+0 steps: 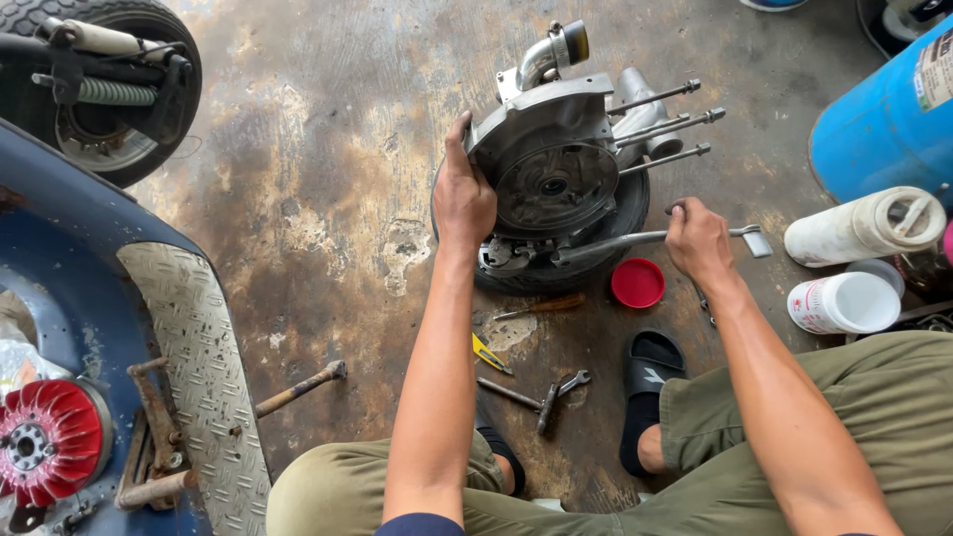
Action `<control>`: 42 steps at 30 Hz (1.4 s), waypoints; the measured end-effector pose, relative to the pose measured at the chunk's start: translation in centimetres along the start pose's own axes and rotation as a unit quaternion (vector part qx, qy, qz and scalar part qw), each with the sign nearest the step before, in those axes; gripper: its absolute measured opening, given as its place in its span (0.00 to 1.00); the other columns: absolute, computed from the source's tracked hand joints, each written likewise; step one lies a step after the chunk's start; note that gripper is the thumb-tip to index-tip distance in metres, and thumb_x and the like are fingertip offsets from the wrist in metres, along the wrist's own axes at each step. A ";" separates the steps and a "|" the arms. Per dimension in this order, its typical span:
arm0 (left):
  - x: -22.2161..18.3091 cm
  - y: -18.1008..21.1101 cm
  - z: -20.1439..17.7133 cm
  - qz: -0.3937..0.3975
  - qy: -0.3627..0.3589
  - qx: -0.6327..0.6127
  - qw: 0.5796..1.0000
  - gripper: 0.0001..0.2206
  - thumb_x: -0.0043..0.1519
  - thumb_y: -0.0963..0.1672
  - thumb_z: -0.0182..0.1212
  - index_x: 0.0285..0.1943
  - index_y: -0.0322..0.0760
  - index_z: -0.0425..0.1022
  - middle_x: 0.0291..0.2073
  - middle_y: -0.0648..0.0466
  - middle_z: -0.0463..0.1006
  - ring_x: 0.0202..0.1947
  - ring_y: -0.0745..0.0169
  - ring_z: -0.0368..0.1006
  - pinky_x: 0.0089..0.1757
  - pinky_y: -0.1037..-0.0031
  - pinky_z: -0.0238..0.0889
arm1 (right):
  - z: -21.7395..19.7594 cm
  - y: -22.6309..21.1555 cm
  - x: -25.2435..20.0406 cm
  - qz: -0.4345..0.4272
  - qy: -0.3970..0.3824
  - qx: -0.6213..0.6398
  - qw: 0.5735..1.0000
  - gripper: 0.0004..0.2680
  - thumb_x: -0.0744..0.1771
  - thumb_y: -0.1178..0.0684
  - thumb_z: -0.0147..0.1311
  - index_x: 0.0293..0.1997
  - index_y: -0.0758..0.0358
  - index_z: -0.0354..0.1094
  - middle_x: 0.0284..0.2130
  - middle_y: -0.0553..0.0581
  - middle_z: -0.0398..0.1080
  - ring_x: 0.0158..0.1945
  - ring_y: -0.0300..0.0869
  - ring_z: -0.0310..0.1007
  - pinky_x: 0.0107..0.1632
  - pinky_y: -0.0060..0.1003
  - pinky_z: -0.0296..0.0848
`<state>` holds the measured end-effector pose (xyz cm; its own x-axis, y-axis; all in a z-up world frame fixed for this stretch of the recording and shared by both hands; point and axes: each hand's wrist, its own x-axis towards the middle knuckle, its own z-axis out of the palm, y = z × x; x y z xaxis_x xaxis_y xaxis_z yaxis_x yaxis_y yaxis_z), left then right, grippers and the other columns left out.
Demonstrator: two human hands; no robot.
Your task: The person sits on the workshop floor working on a scooter rear wheel with the brake drum and swingarm assembly. They use a wrench to loosen bolts on the hub, reposition the assembly, pick up a socket and hammer, and continue loosening and adjusting parts of the wheel hub by hand and with hand tools.
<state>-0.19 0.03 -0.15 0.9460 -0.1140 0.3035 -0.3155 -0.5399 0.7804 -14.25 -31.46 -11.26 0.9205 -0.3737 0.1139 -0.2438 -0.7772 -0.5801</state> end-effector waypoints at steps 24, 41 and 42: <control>1.3 1.8 -1.1 -0.047 -0.014 0.027 0.998 0.27 0.70 0.39 0.38 0.76 0.63 0.46 0.32 0.35 0.78 0.29 0.30 0.77 0.32 0.50 0.64 | -6.7 -6.8 0.7 -0.170 0.180 -0.082 0.965 0.07 0.75 0.56 0.46 0.49 0.64 0.71 0.30 0.62 0.75 0.37 0.59 0.79 0.45 0.50 0.74; 1.6 2.3 -1.4 -0.018 -0.011 0.018 1.000 0.25 0.71 0.39 0.38 0.76 0.58 0.48 0.34 0.31 0.78 0.31 0.24 0.76 0.32 0.47 0.63 | -5.0 -3.1 1.6 -0.149 0.166 0.017 0.975 0.08 0.74 0.55 0.46 0.49 0.67 0.73 0.29 0.68 0.73 0.36 0.67 0.74 0.40 0.56 0.71; 1.1 2.1 -1.6 -0.018 -0.012 0.024 0.999 0.25 0.71 0.38 0.38 0.77 0.56 0.48 0.34 0.31 0.77 0.30 0.26 0.76 0.31 0.49 0.63 | -5.7 -4.4 1.9 -0.198 0.223 -0.014 0.955 0.08 0.75 0.57 0.46 0.48 0.68 0.72 0.29 0.67 0.72 0.35 0.66 0.74 0.39 0.54 0.72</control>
<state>0.05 0.08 2.70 0.9581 -0.1142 0.2626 -0.2786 -0.5837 0.7627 -13.16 -31.67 -3.87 0.7227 -0.2217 0.6546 0.0814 -0.9133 -0.3992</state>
